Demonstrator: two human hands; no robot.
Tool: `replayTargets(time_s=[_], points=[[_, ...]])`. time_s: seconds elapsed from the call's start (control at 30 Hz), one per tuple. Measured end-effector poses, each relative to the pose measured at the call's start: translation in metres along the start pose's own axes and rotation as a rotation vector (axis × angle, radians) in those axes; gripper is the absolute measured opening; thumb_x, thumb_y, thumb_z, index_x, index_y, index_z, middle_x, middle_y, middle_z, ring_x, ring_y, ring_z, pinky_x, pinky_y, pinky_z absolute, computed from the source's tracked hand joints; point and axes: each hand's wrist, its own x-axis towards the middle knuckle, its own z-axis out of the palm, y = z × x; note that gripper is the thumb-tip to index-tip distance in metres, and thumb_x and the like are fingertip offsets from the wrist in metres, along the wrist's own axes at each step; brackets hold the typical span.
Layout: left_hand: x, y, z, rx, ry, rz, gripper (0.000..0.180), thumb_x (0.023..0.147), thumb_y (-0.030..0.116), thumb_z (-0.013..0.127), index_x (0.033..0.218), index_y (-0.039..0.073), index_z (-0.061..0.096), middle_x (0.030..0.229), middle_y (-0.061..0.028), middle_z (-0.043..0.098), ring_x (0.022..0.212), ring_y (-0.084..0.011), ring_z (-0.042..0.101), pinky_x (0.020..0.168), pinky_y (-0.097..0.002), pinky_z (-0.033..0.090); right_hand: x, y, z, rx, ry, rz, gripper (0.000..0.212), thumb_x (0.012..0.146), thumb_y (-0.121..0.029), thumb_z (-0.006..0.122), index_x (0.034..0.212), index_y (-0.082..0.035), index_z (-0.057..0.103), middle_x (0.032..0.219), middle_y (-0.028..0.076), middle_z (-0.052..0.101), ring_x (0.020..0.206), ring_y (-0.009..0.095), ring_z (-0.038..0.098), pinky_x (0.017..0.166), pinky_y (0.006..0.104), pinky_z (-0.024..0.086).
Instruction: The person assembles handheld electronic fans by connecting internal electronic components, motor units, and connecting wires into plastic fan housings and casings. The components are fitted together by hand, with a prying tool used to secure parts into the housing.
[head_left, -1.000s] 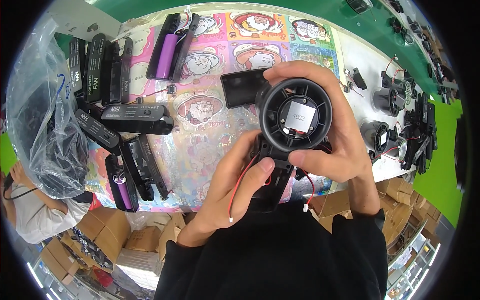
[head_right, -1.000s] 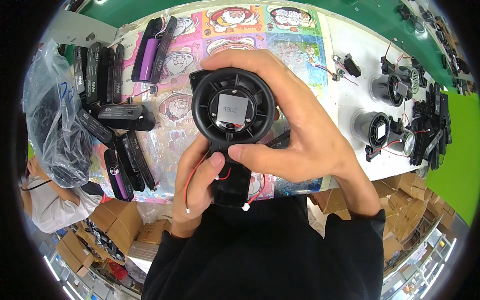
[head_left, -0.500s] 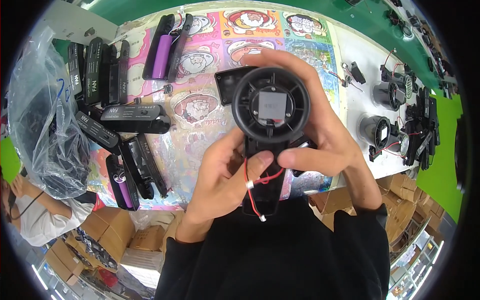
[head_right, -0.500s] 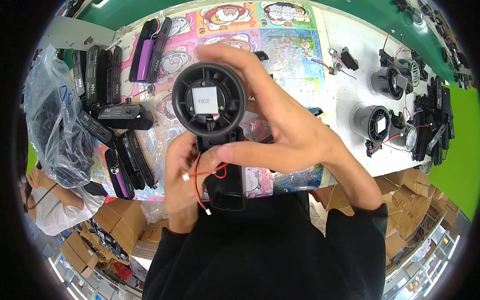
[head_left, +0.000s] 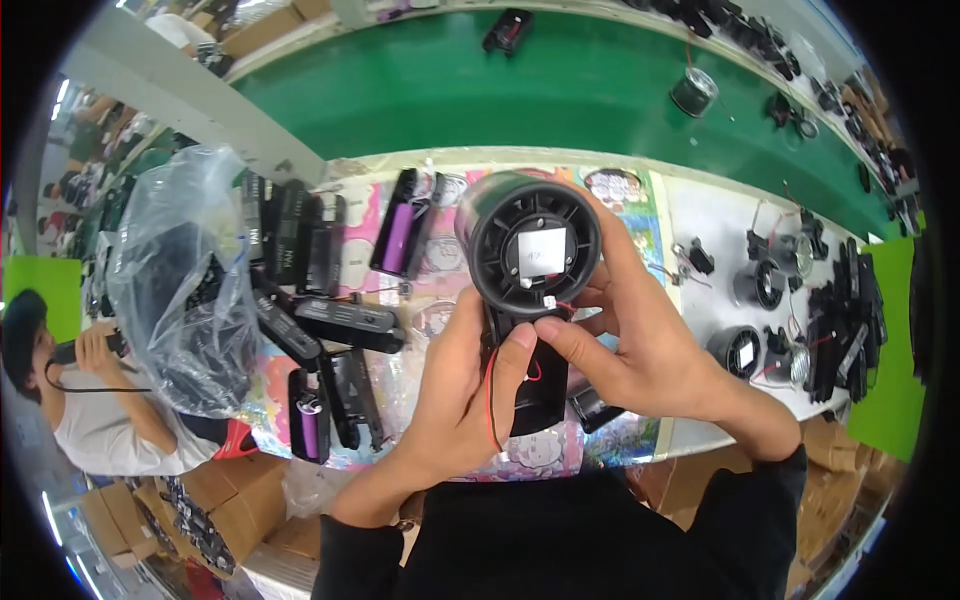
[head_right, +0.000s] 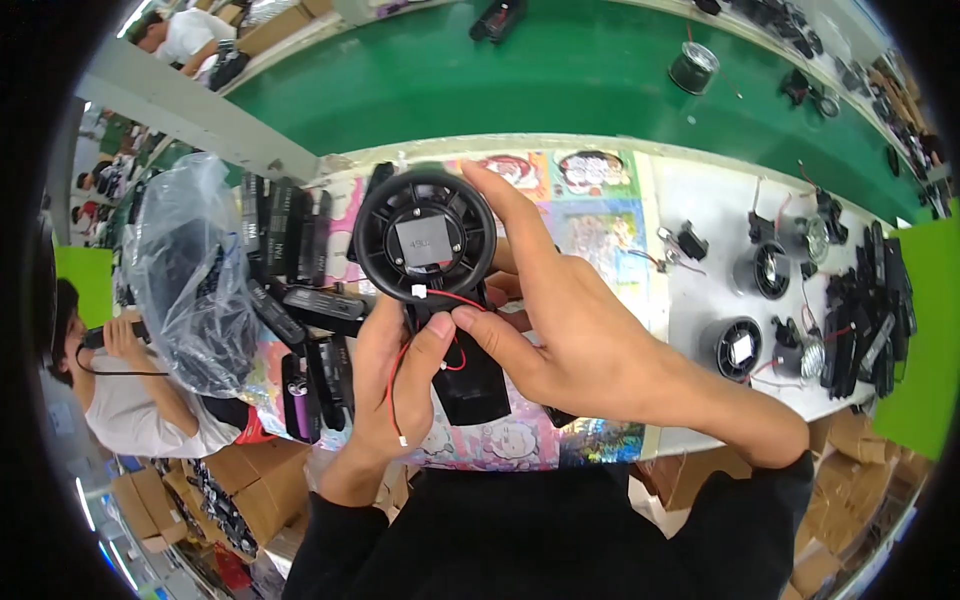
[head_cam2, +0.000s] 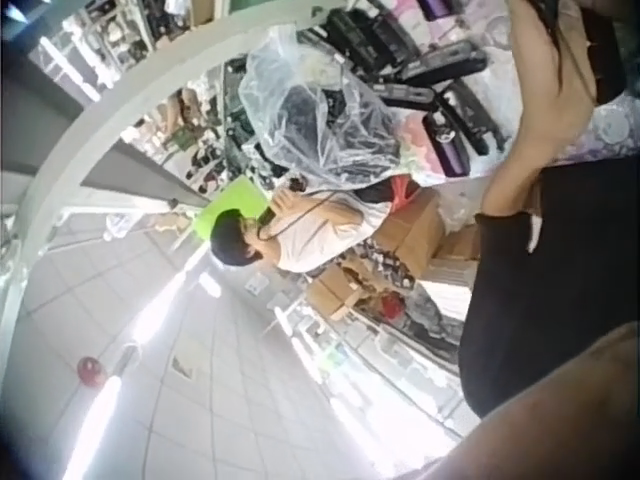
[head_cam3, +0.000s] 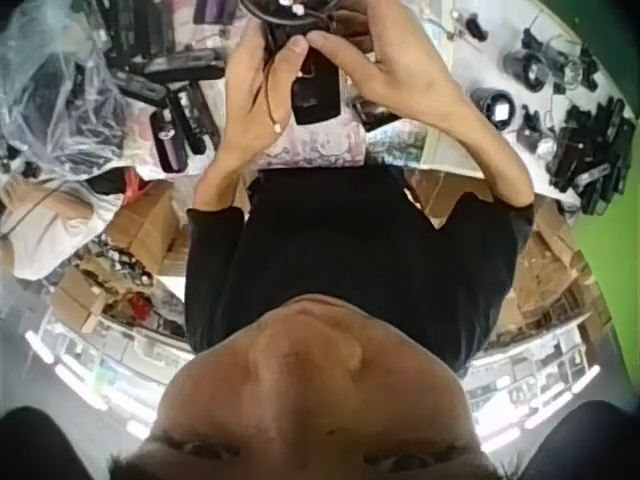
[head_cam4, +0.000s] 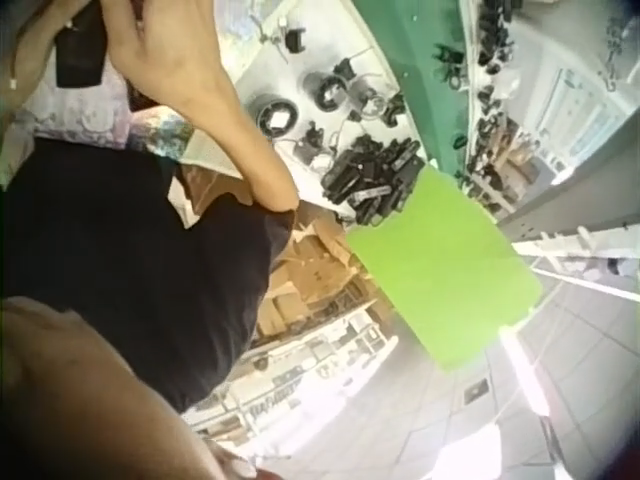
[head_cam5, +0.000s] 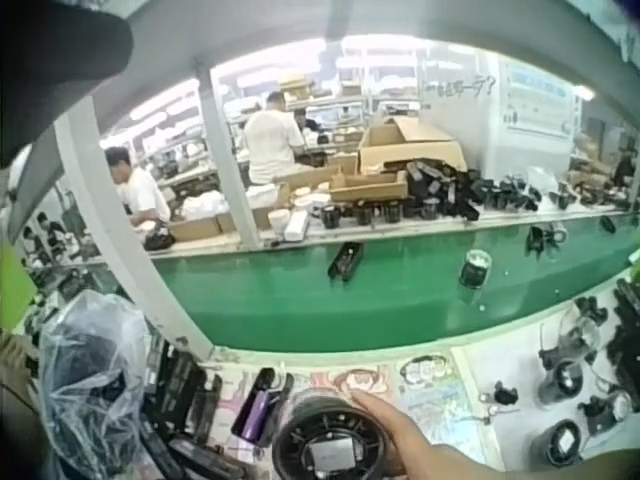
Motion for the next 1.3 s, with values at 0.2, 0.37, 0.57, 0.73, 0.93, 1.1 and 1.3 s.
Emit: replayTargets(time_s=[0.2, 0.37, 0.57, 0.73, 0.93, 1.1, 1.3], points=[[0.056, 0.047, -0.011, 0.400, 0.139, 0.154, 0.028, 0.089, 0.011, 0.053, 0.112, -0.005, 0.050, 0.081, -0.0171, 0.059, 0.070, -0.0194, 0.058, 0.063, -0.0297, 0.044, 0.050, -0.019, -0.013, 0.041, 0.190, -0.317, 0.061, 0.087, 0.006, 0.051, 0.139, -0.007, 0.021, 0.118, 0.013, 0.052, 0.100, 0.017, 0.056, 0.074, 0.0266, 0.050], [0.176, 0.022, -0.016, 0.166, 0.025, -0.064, 0.028, 0.088, 0.018, 0.056, 0.104, -0.006, 0.058, 0.100, -0.0131, 0.063, 0.083, -0.0129, 0.061, 0.068, -0.0248, 0.049, 0.109, -0.038, -0.099, -0.373, 0.183, 0.142, 0.055, 0.086, -0.031, 0.062, 0.128, -0.005, 0.037, 0.109, 0.014, 0.058, 0.093, 0.020, 0.060, 0.068, 0.0310, 0.054], [0.320, -0.078, 0.033, 0.263, 0.081, -0.089, 0.030, 0.085, 0.019, 0.055, 0.086, -0.011, 0.060, 0.080, -0.0135, 0.062, 0.074, -0.0196, 0.055, 0.066, -0.0364, 0.042, 0.140, 0.035, -0.283, -1.401, 0.302, 0.067, 0.070, 0.070, -0.033, 0.074, 0.128, -0.007, 0.043, 0.113, 0.022, 0.057, 0.101, 0.035, 0.057, 0.090, 0.0391, 0.044], [0.326, -0.107, 0.055, 0.543, 0.123, -0.150, 0.046, 0.082, 0.022, 0.049, 0.113, -0.012, 0.042, 0.104, -0.0348, 0.057, 0.100, -0.0456, 0.057, 0.089, -0.0467, 0.044, 0.123, 0.093, -0.305, -1.291, 0.238, 0.307, 0.068, 0.062, -0.032, 0.079, 0.120, -0.012, 0.051, 0.108, 0.018, 0.058, 0.102, 0.036, 0.055, 0.088, 0.0426, 0.045], [0.318, -0.092, 0.046, 0.752, 0.196, -0.299, 0.044, 0.084, 0.029, 0.052, 0.113, -0.003, 0.055, 0.128, -0.0255, 0.043, 0.118, -0.0404, 0.037, 0.098, -0.0469, 0.032, 0.102, 0.050, -0.279, -1.181, 0.323, -0.137, 0.057, 0.062, -0.018, 0.080, 0.112, -0.010, 0.054, 0.106, 0.012, 0.059, 0.099, 0.030, 0.056, 0.088, 0.0384, 0.045], [0.332, -0.116, 0.005, 0.736, 0.123, -0.310, 0.048, 0.082, 0.037, 0.052, 0.118, 0.005, 0.059, 0.131, -0.0270, 0.043, 0.120, -0.0433, 0.039, 0.101, -0.0476, 0.032, 0.081, -0.028, -0.213, -1.062, 0.277, -0.280, 0.058, 0.065, -0.018, 0.081, 0.115, -0.010, 0.054, 0.109, 0.005, 0.059, 0.095, 0.017, 0.057, 0.084, 0.0311, 0.046], [0.295, -0.077, -0.011, 0.750, 0.090, 0.000, 0.037, 0.079, 0.030, 0.058, 0.094, -0.003, 0.066, 0.081, -0.0060, 0.061, 0.079, -0.0153, 0.053, 0.074, -0.0302, 0.040, 0.056, -0.076, -0.148, -1.128, 0.193, -0.293, 0.058, 0.065, -0.027, 0.079, 0.112, -0.004, 0.054, 0.099, 0.014, 0.062, 0.090, 0.025, 0.061, 0.079, 0.0345, 0.048]])
